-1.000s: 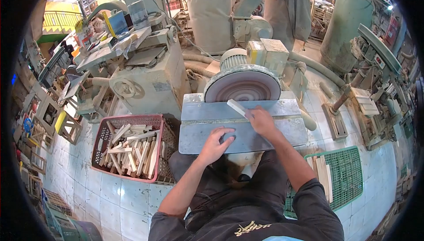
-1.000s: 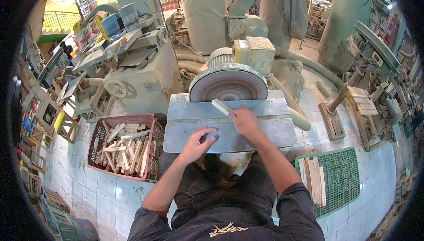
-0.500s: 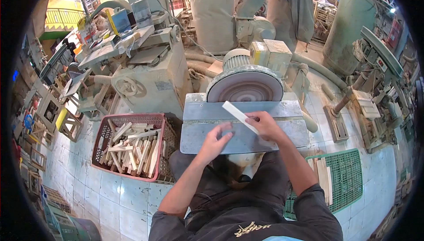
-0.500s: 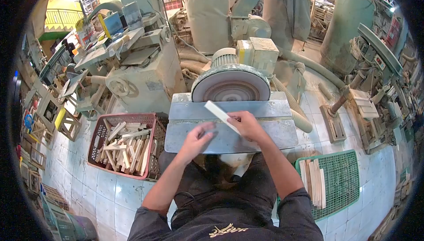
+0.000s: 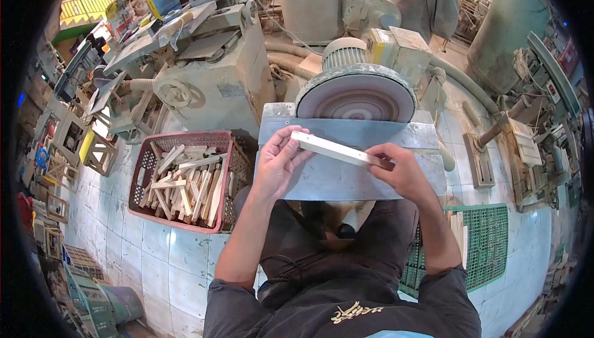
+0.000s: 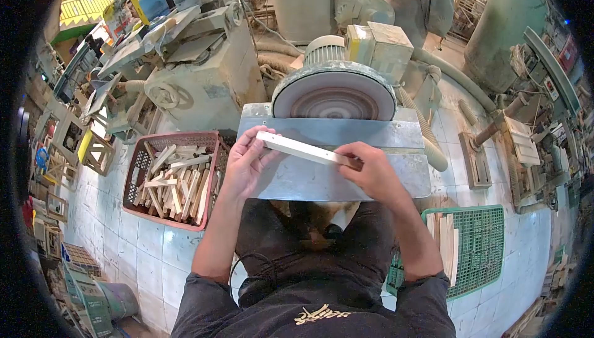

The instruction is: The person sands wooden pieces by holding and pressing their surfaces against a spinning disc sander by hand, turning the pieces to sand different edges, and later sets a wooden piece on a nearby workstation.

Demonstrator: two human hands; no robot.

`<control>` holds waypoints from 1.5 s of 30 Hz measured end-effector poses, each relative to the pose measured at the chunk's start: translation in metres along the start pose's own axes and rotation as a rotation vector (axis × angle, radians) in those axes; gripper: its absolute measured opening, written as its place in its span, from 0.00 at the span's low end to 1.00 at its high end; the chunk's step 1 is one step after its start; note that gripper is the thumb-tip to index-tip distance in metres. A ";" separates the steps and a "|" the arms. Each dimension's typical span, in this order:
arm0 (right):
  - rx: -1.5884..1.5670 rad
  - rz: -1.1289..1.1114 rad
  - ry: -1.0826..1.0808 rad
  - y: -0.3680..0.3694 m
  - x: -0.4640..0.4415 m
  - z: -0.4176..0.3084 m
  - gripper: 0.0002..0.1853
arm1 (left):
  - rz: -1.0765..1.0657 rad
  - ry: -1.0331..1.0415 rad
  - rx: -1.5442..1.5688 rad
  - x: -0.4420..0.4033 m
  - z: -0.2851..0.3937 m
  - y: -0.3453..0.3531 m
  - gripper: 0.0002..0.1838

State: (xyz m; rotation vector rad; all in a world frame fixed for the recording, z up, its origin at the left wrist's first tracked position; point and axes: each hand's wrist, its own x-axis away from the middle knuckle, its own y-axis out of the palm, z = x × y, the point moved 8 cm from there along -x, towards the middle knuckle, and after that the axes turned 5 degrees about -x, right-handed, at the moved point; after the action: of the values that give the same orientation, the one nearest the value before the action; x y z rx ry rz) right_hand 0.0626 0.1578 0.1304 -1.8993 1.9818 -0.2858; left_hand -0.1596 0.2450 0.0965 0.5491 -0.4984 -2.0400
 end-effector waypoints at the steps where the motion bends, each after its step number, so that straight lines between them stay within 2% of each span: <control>1: 0.000 -0.002 0.004 -0.006 -0.001 0.009 0.15 | 0.064 -0.020 0.009 -0.002 -0.003 -0.012 0.14; 4: -0.110 -0.011 0.087 -0.019 -0.005 0.040 0.15 | 0.144 -0.061 0.029 -0.009 -0.016 -0.029 0.16; 6: -0.385 0.085 0.105 -0.029 -0.011 0.054 0.16 | 0.265 -0.071 0.025 -0.013 -0.023 -0.038 0.15; 7: -0.411 0.186 0.107 -0.035 -0.013 0.064 0.16 | 0.262 -0.076 0.028 -0.016 -0.028 -0.039 0.15; 8: -0.408 0.189 0.109 -0.034 -0.017 0.079 0.16 | 0.316 -0.079 0.004 -0.017 -0.035 -0.046 0.14; 10: -0.699 0.444 0.112 -0.048 -0.022 0.115 0.13 | 0.419 -0.080 -0.047 -0.022 -0.043 -0.057 0.13; 11: -0.696 0.450 0.113 -0.049 -0.025 0.124 0.13 | 0.414 -0.083 -0.044 -0.025 -0.045 -0.058 0.13; 13: -0.660 0.540 0.196 -0.051 -0.024 0.138 0.11 | 0.370 -0.127 -0.259 -0.029 -0.048 -0.060 0.14; 14: -0.653 0.548 0.203 -0.052 -0.022 0.139 0.11 | 0.365 -0.137 -0.252 -0.030 -0.050 -0.060 0.14; 17: -0.629 0.497 0.180 -0.052 -0.026 0.135 0.12 | 0.248 -0.101 -0.665 -0.035 -0.033 -0.054 0.15; 19: -0.377 0.413 0.196 -0.050 -0.026 0.128 0.15 | 0.230 -0.123 -0.708 -0.041 -0.038 -0.069 0.14; 20: -0.375 0.420 0.204 -0.053 -0.025 0.126 0.15 | 0.218 -0.152 -0.751 -0.042 -0.043 -0.075 0.13; 22: -0.040 0.338 0.265 -0.056 -0.027 0.122 0.15 | 0.203 -0.142 -0.782 -0.047 -0.038 -0.069 0.12; 25: 0.068 0.360 0.196 -0.063 -0.033 0.122 0.12 | 0.247 -0.169 -0.946 -0.054 -0.028 -0.067 0.08; 29: 0.096 0.376 0.201 -0.068 -0.040 0.125 0.11 | 0.246 -0.206 -0.978 -0.066 -0.033 -0.072 0.07; 35: 0.237 0.410 0.071 -0.073 -0.050 0.111 0.10 | 0.286 -0.188 -0.949 -0.073 -0.034 -0.066 0.07; 37: 0.210 0.426 0.164 -0.075 -0.050 0.119 0.09 | 0.295 -0.178 -0.957 -0.075 -0.035 -0.069 0.07; 45: 0.277 0.438 0.163 -0.076 -0.057 0.116 0.09 | 0.286 -0.162 -1.002 -0.082 -0.031 -0.065 0.08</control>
State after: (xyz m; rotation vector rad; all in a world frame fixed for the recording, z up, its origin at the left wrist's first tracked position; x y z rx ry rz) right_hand 0.1796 0.2223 0.0628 -1.2708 2.2615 -0.5681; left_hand -0.1486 0.3433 0.0500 -0.2814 0.3589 -1.7768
